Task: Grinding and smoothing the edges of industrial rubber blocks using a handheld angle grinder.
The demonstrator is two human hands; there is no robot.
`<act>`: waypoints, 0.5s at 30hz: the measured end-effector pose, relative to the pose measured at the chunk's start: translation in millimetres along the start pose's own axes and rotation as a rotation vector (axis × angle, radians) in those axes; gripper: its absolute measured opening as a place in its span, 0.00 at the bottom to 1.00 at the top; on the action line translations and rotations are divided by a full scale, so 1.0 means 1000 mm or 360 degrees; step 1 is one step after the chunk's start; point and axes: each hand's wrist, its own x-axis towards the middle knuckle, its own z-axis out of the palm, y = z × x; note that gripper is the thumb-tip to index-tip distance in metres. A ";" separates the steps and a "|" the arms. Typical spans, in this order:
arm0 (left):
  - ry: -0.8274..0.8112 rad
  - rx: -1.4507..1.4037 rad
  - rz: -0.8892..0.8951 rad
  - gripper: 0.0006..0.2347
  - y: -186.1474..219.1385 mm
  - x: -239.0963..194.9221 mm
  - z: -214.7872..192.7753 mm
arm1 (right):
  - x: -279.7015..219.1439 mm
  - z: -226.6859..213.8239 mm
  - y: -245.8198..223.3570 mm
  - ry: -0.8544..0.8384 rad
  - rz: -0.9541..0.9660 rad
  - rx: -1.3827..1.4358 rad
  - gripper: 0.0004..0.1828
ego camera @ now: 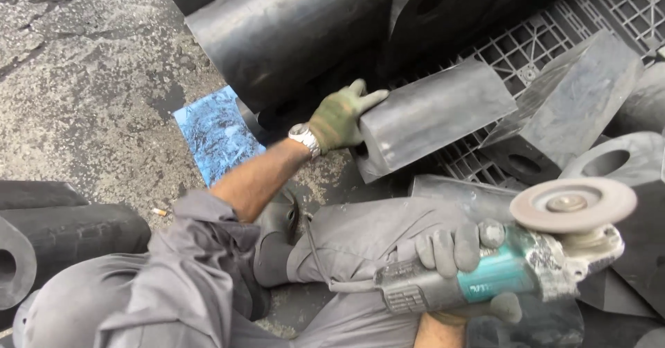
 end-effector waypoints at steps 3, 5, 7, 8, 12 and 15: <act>-0.0178 0.0146 0.0135 0.30 0.035 0.026 -0.036 | 0.019 0.011 0.007 -0.0067 -0.0022 -0.0089 0.41; -0.0273 0.0201 0.0190 0.31 0.059 0.037 -0.054 | 0.015 0.014 0.005 -0.0136 -0.0021 -0.0172 0.40; -0.0314 0.0325 0.0262 0.16 0.073 0.038 -0.079 | 0.010 0.013 0.009 -0.0099 0.0032 -0.0213 0.40; -0.0316 0.0346 0.0232 0.16 0.085 0.035 -0.094 | 0.007 0.014 0.007 -0.0103 0.0058 -0.0187 0.40; -0.0549 0.0506 0.0010 0.14 0.116 0.016 -0.154 | -0.004 0.005 -0.001 -0.0139 0.0046 -0.0201 0.40; -0.0938 0.0725 -0.0213 0.10 0.106 -0.025 -0.196 | -0.028 -0.024 -0.004 -0.0165 0.0132 -0.0090 0.39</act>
